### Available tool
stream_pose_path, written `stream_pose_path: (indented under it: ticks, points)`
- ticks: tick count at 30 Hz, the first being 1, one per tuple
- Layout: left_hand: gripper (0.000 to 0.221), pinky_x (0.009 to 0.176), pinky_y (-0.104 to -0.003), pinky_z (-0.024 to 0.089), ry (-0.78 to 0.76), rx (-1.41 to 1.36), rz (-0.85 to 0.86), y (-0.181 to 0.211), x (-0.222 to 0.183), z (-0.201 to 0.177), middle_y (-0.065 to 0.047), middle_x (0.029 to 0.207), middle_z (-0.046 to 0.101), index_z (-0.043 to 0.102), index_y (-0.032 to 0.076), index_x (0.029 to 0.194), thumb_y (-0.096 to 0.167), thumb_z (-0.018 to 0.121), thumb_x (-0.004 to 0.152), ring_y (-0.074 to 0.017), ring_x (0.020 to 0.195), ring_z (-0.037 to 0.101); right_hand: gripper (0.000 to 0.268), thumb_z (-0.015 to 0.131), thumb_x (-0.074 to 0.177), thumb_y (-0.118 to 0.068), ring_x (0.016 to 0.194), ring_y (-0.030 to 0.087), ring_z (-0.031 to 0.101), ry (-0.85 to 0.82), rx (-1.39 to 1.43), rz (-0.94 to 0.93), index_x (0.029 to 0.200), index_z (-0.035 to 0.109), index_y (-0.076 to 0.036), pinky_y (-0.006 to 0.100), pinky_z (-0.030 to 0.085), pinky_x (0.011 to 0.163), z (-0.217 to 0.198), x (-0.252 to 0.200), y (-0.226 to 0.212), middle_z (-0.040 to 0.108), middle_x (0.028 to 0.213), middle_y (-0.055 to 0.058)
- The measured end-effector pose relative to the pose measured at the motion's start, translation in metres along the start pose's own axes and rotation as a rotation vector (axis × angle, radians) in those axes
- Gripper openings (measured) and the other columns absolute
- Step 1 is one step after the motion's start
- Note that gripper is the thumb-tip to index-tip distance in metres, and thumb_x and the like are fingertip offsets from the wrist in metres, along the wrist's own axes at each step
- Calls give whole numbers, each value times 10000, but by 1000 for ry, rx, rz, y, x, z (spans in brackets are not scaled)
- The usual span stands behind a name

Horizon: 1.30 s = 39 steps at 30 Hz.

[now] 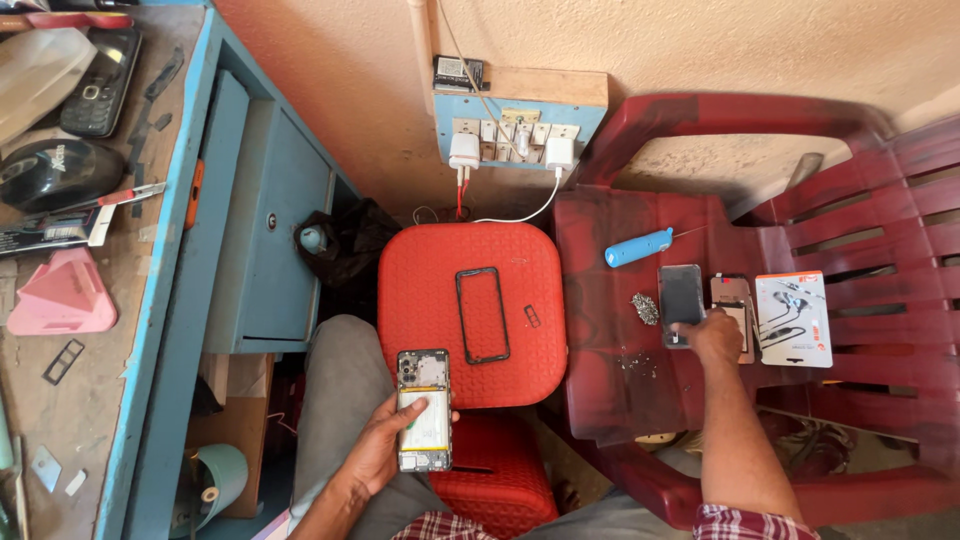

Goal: The person uses a screwdriver to remove screws from a disassembled mobile phone held in their left hand. They repeatedly place the removed screws onto a nearby red chair and continue unscrewing different sections of the phone's internal frame.

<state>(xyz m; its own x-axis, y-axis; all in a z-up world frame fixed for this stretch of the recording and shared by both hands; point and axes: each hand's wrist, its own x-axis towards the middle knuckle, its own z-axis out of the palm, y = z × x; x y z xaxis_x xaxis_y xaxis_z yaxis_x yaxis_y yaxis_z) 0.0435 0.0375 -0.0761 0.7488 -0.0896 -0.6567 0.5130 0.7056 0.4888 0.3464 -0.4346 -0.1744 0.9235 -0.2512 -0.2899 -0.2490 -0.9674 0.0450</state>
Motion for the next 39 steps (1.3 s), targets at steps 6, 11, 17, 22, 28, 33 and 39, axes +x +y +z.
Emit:
stream_pose_path:
  ticks: [6, 11, 17, 22, 28, 33, 39]
  points:
    - [450, 803, -404, 640, -22, 3, 27, 0, -1, -3, -192, 1191, 729, 548, -5, 1351, 202, 607, 955, -274, 1031, 750, 336, 839, 847, -157, 580, 172, 474, -167, 904, 342, 1067, 649, 11, 421, 376, 496, -24, -1, 20, 572, 743, 41]
    - [438, 824, -405, 636, -25, -8, 39, -1, -3, -4, -172, 1173, 728, 538, 21, 1344, 182, 610, 944, -283, 1010, 759, 331, 828, 856, -214, 516, 99, 340, -290, 1065, 220, 1037, 646, -6, 299, 276, 450, -61, -16, 34, 521, 681, 11]
    - [438, 801, -396, 631, -85, -15, 74, -4, -7, -10, -185, 1138, 735, 534, 8, 1353, 172, 604, 953, -277, 980, 763, 483, 862, 765, -226, 641, 44, 611, -352, 1034, 54, 1167, 658, -51, 216, 449, 533, -74, -67, -23, 700, 812, -57]
    - [421, 763, -394, 634, -97, 7, 99, -7, -12, -16, -207, 1091, 737, 529, 31, 1361, 166, 595, 967, -280, 930, 761, 463, 881, 761, -224, 564, 85, 487, -465, 1116, -140, 1147, 733, -16, 263, 368, 485, -23, -131, -121, 628, 732, -1]
    - [411, 796, -385, 635, -120, -18, 135, -10, -16, -20, -169, 1113, 731, 538, 43, 1355, 156, 613, 966, -269, 940, 761, 270, 862, 813, -184, 523, 114, 510, -373, 1185, -161, 967, 772, 18, 282, 402, 475, 47, -174, -203, 663, 706, 35]
    - [409, 822, -379, 630, -132, -11, 144, -12, -17, -26, -161, 1141, 737, 545, 42, 1347, 168, 615, 965, -257, 961, 766, 264, 857, 834, -221, 550, 110, 536, -315, 1174, -209, 967, 784, -5, 273, 439, 486, 75, -191, -220, 670, 710, 30]
    - [411, 823, -375, 628, -163, -36, 192, -12, -18, -28, -155, 1160, 736, 549, 33, 1348, 169, 617, 966, -264, 960, 757, 263, 852, 835, -251, 577, 141, 609, -269, 1005, -252, 905, 795, -4, 312, 499, 511, 76, -223, -260, 705, 703, 62]
